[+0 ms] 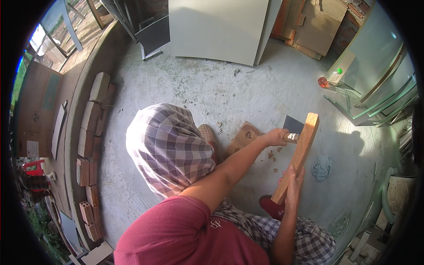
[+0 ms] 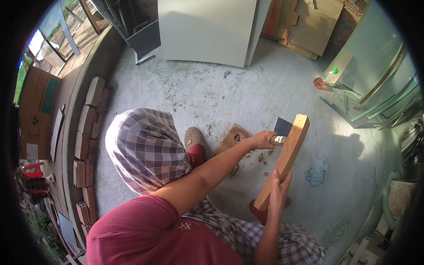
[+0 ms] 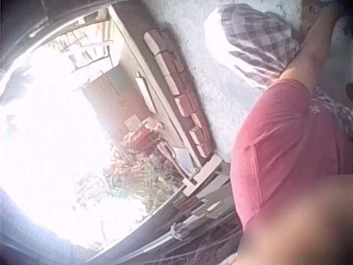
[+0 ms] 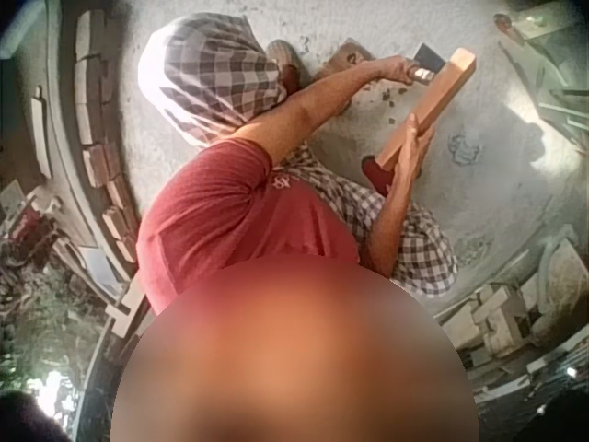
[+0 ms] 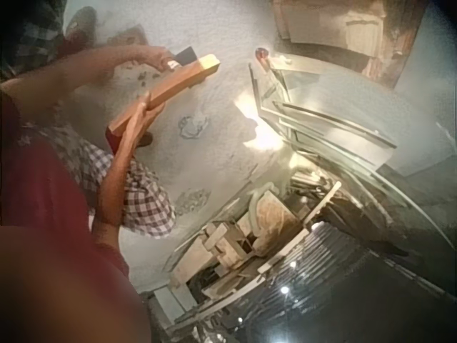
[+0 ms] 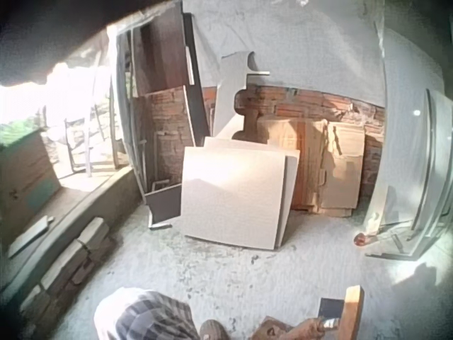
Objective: The recorder uses a chisel and a wooden support block to carve and shape a piece of wood.
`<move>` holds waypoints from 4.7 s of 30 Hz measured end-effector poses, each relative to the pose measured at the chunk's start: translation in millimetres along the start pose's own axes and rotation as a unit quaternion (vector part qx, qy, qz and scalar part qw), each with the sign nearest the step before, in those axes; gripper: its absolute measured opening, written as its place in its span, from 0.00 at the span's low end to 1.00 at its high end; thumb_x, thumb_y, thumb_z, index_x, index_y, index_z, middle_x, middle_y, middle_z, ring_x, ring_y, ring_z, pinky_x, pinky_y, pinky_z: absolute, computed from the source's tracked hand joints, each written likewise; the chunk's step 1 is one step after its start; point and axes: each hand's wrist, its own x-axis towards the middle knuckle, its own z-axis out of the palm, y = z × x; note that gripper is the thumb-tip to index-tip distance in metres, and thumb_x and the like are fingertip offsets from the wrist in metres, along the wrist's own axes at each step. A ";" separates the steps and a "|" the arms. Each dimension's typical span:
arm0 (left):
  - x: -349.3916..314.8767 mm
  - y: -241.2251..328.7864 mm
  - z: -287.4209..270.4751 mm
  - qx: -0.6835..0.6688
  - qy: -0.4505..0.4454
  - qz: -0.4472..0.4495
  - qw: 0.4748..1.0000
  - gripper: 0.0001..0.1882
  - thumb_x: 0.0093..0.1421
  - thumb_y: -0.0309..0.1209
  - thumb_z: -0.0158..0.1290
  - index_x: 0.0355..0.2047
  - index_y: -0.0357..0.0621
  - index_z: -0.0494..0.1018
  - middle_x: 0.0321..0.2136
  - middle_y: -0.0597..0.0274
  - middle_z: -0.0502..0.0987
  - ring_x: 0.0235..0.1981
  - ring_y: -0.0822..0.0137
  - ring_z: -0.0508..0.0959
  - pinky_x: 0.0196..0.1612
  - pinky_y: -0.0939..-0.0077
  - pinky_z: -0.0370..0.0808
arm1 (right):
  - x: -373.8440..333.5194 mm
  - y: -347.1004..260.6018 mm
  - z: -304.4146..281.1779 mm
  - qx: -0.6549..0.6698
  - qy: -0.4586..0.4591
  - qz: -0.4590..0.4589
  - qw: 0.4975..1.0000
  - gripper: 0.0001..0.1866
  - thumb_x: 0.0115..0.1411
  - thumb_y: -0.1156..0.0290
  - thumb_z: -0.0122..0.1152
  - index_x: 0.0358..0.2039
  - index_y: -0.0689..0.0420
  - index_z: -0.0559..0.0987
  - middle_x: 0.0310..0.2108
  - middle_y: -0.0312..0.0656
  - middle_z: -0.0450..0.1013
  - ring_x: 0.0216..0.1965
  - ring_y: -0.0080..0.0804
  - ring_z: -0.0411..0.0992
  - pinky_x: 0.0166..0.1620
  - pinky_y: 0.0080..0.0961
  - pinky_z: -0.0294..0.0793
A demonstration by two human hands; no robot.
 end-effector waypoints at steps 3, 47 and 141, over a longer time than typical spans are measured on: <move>-3.9 -5.8 -3.6 -0.022 -0.008 -0.007 1.000 0.14 0.42 0.31 0.57 0.31 0.40 0.71 0.26 0.50 0.77 0.31 0.52 0.78 0.36 0.64 0.73 | -2.5 -8.0 1.9 -0.001 -0.016 0.005 1.000 0.35 0.58 0.47 0.53 0.57 0.56 0.57 0.32 0.43 0.66 0.25 0.28 0.69 0.29 0.25 0.72; -15.3 0.9 -5.4 -0.066 0.213 -0.094 0.970 0.15 0.47 0.30 0.59 0.32 0.40 0.67 0.25 0.47 0.74 0.30 0.49 0.75 0.33 0.62 0.70 | 11.8 -54.8 -35.4 0.105 0.063 -0.154 0.981 0.29 0.60 0.57 0.52 0.57 0.59 0.59 0.30 0.42 0.69 0.25 0.23 0.68 0.30 0.23 0.72; -28.2 -18.8 -25.2 -0.181 0.414 -0.099 0.887 0.14 0.50 0.29 0.55 0.35 0.38 0.66 0.24 0.51 0.72 0.27 0.60 0.72 0.34 0.68 0.70 | -0.1 -29.9 4.3 0.001 -0.065 -0.046 0.997 0.37 0.56 0.49 0.56 0.59 0.58 0.59 0.30 0.41 0.65 0.24 0.24 0.66 0.28 0.21 0.69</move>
